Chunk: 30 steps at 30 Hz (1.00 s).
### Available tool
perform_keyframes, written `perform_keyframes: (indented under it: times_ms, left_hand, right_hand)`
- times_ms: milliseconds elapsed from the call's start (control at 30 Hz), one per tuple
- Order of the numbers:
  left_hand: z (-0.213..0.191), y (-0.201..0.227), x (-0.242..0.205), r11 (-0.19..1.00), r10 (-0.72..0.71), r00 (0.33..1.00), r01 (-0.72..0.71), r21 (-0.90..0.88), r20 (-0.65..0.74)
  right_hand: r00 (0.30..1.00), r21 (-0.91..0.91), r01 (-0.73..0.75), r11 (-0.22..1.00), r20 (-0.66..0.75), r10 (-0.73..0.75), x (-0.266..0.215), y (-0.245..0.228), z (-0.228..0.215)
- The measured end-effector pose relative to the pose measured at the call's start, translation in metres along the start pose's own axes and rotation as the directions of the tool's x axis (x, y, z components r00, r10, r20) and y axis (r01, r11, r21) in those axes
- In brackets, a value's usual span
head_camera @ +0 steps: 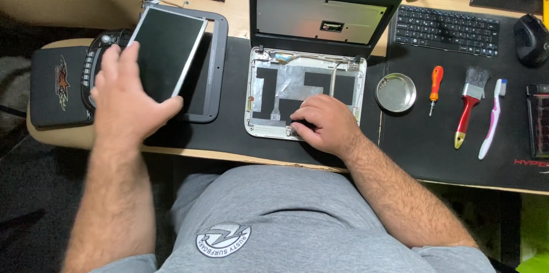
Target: The person removes the old laptop screen, cleans the chassis with a brush, and installs a new screen. They connect the ribbon cable and secure the screen with screws using a screwdriver.
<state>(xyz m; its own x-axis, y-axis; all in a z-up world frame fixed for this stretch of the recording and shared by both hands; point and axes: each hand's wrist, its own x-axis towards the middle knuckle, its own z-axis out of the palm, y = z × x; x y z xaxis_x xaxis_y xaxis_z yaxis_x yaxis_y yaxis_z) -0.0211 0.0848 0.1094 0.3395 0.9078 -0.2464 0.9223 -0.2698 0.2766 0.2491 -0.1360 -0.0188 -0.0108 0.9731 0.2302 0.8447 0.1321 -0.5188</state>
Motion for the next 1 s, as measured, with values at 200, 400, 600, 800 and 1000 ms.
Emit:
perform_keyframes:
  times_ms: [200, 400, 600, 800, 1000]
  left_hand:
    - [-0.008, -0.030, -0.018, 0.793, 0.571, 0.791, -0.600, -0.100, -0.217]
    - [0.019, -0.005, -0.032, 0.420, 0.847, 0.431, -0.901, -0.104, -0.313]
    - [0.051, 0.028, -0.031, 0.246, 0.948, 0.260, -0.965, -0.095, -0.185]
    - [0.038, 0.053, -0.036, 0.329, 0.943, 0.331, -0.927, -0.182, 0.022]
    - [0.051, 0.076, -0.050, 0.454, 0.816, 0.447, -0.888, 0.072, 0.366]
  right_hand:
    - [0.971, 0.181, -0.239, 0.954, 0.061, 0.232, 0.012, -0.011, -0.021]
    - [0.894, 0.736, -0.399, 0.548, 0.178, 0.411, 0.015, 0.010, -0.025]
    - [0.926, 0.767, 0.171, 0.618, -0.339, 0.164, -0.011, 0.026, 0.001]
    - [0.877, 0.578, 0.149, 0.803, -0.452, 0.163, -0.013, 0.017, 0.003]
    - [0.906, 0.459, 0.180, 0.870, -0.423, 0.035, -0.014, 0.014, -0.005]
